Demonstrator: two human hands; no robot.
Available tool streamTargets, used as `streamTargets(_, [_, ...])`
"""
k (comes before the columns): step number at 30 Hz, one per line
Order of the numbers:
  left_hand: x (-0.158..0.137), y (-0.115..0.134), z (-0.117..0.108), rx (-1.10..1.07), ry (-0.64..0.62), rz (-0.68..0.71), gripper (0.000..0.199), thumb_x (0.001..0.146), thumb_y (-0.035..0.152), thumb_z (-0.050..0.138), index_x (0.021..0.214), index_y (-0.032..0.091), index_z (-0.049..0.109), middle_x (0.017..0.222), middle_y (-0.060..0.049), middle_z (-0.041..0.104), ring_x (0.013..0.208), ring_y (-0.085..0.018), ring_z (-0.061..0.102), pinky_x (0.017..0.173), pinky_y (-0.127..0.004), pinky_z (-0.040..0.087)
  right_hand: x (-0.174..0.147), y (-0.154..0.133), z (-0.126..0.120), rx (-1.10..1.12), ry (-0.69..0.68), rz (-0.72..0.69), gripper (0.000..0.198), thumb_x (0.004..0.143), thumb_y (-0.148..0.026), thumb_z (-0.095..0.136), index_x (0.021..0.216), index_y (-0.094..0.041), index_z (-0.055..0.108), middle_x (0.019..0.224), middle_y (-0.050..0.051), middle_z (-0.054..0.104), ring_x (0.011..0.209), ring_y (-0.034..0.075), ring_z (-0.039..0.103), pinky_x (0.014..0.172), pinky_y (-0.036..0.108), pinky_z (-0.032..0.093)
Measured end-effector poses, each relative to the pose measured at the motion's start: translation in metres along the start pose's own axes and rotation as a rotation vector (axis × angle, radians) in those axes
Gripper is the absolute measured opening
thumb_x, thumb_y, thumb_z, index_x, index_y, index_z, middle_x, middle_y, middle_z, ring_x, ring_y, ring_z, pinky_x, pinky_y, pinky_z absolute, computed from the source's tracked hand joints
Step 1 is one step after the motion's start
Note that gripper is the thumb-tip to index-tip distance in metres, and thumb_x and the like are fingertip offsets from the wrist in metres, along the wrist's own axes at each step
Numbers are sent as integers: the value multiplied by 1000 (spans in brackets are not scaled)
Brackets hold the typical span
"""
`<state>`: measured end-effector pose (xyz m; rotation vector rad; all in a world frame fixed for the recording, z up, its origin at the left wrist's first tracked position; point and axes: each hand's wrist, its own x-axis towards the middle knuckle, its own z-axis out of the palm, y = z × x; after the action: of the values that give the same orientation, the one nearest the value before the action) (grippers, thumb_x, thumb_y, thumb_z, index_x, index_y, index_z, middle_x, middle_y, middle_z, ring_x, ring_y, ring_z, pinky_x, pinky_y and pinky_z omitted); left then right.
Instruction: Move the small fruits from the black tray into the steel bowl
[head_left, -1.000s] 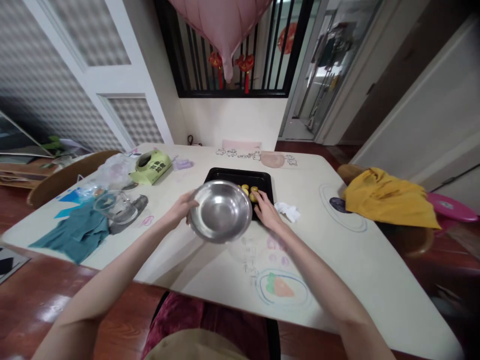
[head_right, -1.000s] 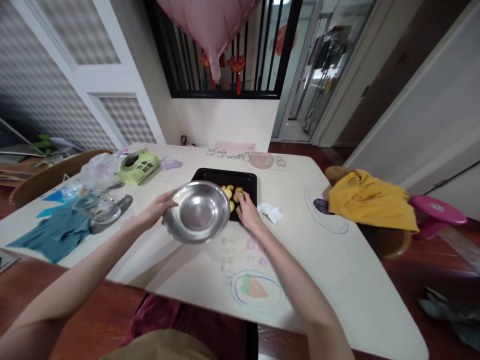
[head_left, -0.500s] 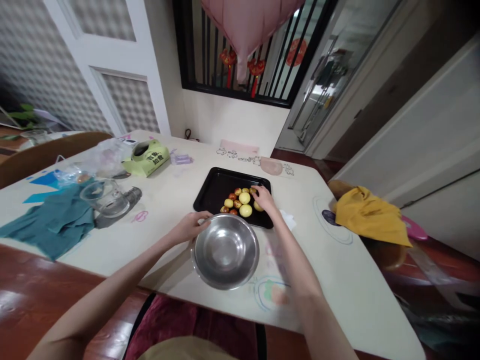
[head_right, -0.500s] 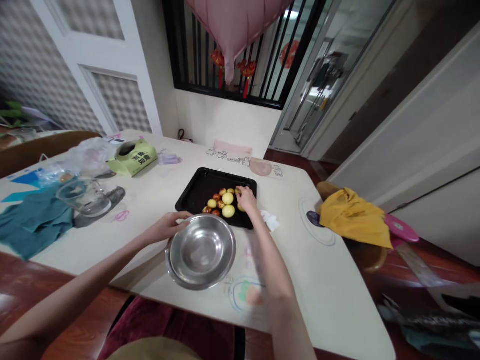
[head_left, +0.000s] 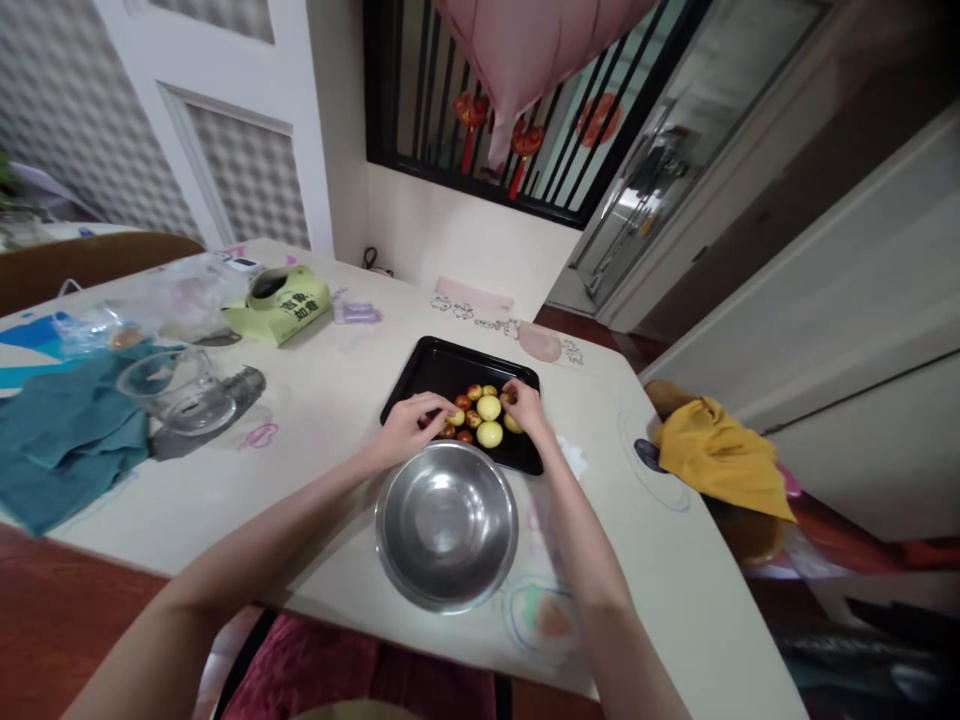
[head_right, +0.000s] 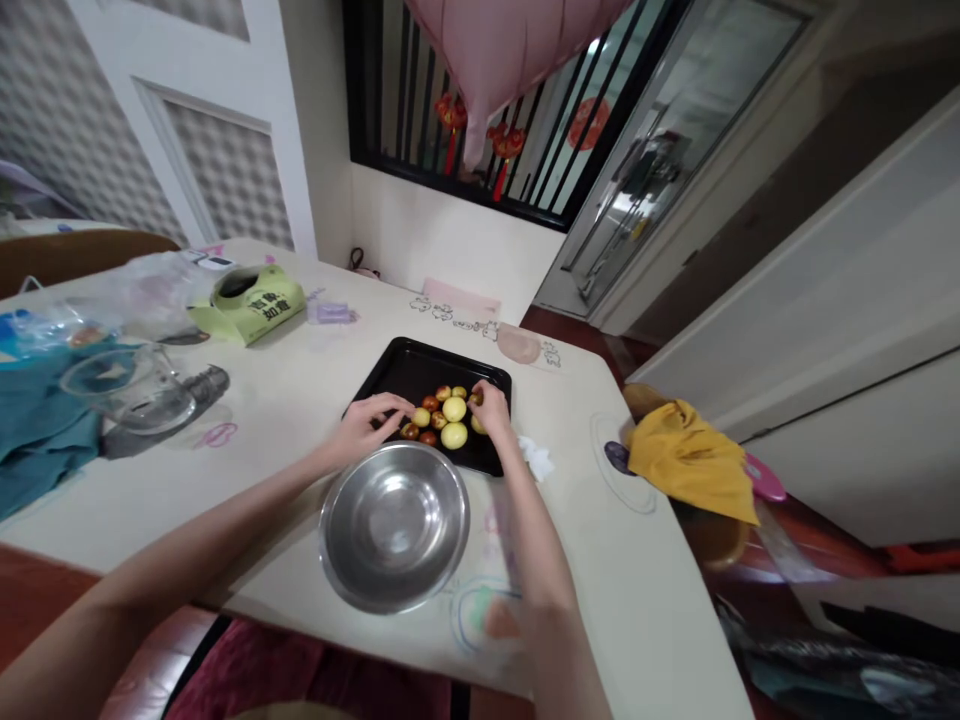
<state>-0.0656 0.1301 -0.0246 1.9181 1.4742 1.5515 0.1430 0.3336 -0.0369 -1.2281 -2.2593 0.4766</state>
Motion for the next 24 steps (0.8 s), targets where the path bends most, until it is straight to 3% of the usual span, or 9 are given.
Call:
streamTargets(5, [-19, -11, -9, -231, 134, -133, 26, 104, 35, 60, 105, 19, 79, 101, -7, 77, 87, -16, 76, 63, -22, 65, -17, -21, -19, 179, 116, -96, 22, 84, -26, 66, 105, -22, 66, 113, 11, 72, 103, 26, 68, 85, 38, 58])
streamTargets(8, [-24, -9, -12, -296, 149, -131, 26, 104, 36, 61, 102, 18, 79, 101, -8, 75, 86, -15, 75, 63, -21, 65, -36, -41, -22, 392, 51, -209, 30, 87, -38, 70, 113, -23, 68, 118, 9, 74, 105, 25, 70, 83, 37, 59])
streamTargets(11, [-27, -5, -15, -304, 157, -42, 26, 105, 34, 60, 96, 18, 79, 96, -9, 75, 89, -17, 74, 62, -22, 63, -53, -52, -22, 397, 5, -195, 30, 87, -42, 71, 109, -23, 70, 117, 9, 76, 102, 25, 71, 82, 37, 60])
streamTargets(16, [-35, -3, -21, -226, 115, 199, 26, 105, 27, 57, 91, 18, 77, 84, -8, 77, 87, -20, 73, 77, -34, 61, -71, -50, -35, 323, 19, -150, 28, 88, -43, 71, 106, -21, 71, 112, 9, 77, 97, 25, 72, 81, 39, 62])
streamTargets(24, [-44, 3, -16, -254, -5, 251, 30, 105, 32, 53, 91, 20, 76, 82, -9, 78, 85, -23, 74, 80, -41, 61, -135, -96, -57, 324, -196, -234, 25, 96, -33, 74, 119, -27, 73, 121, 8, 75, 109, 26, 72, 89, 39, 64])
